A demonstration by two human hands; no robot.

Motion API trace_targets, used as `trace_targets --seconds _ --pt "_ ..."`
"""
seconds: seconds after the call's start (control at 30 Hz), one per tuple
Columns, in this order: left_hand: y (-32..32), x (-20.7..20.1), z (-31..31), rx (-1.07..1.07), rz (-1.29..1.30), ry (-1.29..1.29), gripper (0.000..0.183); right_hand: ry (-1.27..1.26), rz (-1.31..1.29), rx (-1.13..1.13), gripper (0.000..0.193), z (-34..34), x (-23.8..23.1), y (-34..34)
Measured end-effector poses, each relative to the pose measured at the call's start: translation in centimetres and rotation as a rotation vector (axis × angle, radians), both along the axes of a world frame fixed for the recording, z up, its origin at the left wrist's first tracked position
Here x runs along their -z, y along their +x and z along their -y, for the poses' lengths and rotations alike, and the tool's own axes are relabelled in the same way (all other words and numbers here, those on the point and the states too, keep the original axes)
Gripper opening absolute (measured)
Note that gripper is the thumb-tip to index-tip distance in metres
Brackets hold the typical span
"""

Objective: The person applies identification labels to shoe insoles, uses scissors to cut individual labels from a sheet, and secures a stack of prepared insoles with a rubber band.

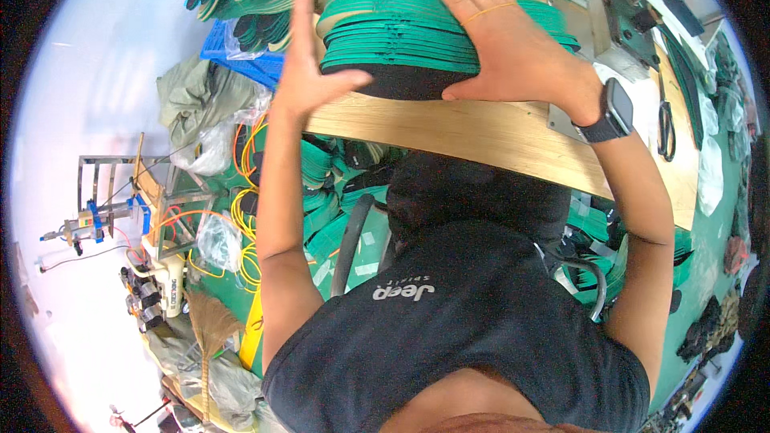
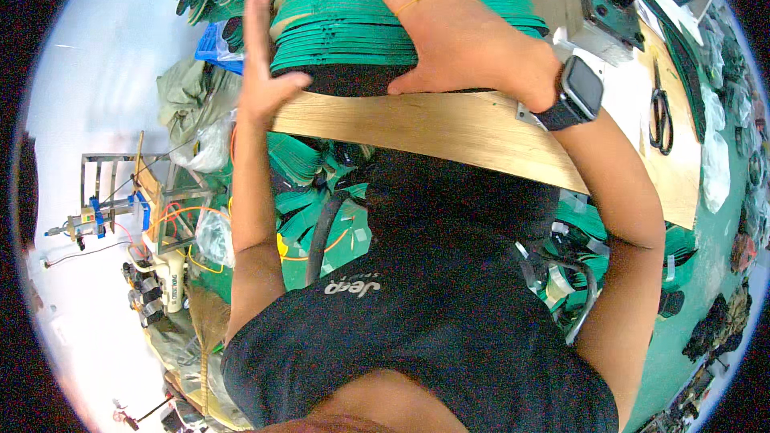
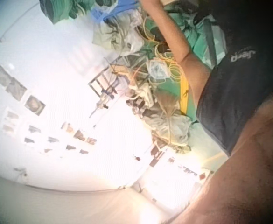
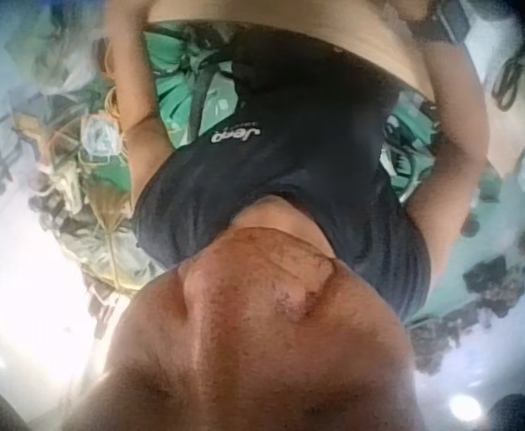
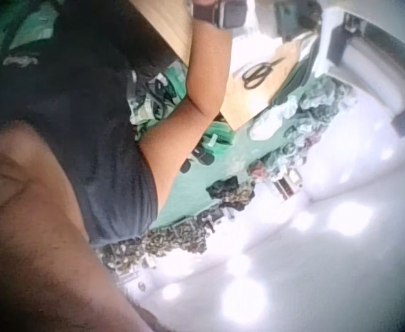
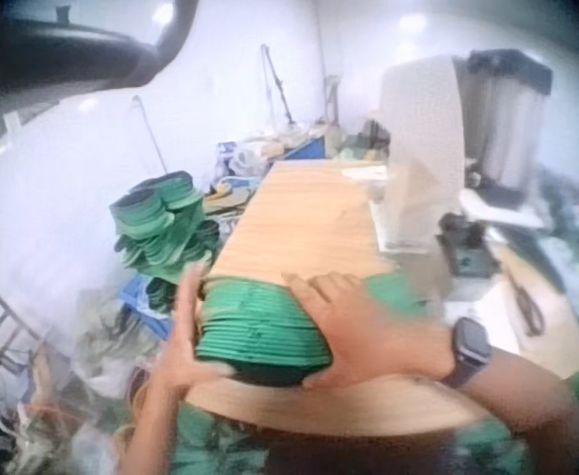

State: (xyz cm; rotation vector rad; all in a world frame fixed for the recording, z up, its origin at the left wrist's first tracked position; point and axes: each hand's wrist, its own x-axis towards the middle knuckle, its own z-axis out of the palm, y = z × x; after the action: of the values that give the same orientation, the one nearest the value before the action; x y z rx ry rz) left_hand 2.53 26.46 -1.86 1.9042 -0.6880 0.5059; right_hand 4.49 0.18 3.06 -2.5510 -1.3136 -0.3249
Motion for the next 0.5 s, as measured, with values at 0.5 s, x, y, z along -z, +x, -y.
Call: trace_targets --seconds 0.5 --pt "-0.8 0.8 1.1 0.02 -0.102 0.036 0.111 0.053 -0.051 -0.12 0.096 0.0 0.5 2.8"
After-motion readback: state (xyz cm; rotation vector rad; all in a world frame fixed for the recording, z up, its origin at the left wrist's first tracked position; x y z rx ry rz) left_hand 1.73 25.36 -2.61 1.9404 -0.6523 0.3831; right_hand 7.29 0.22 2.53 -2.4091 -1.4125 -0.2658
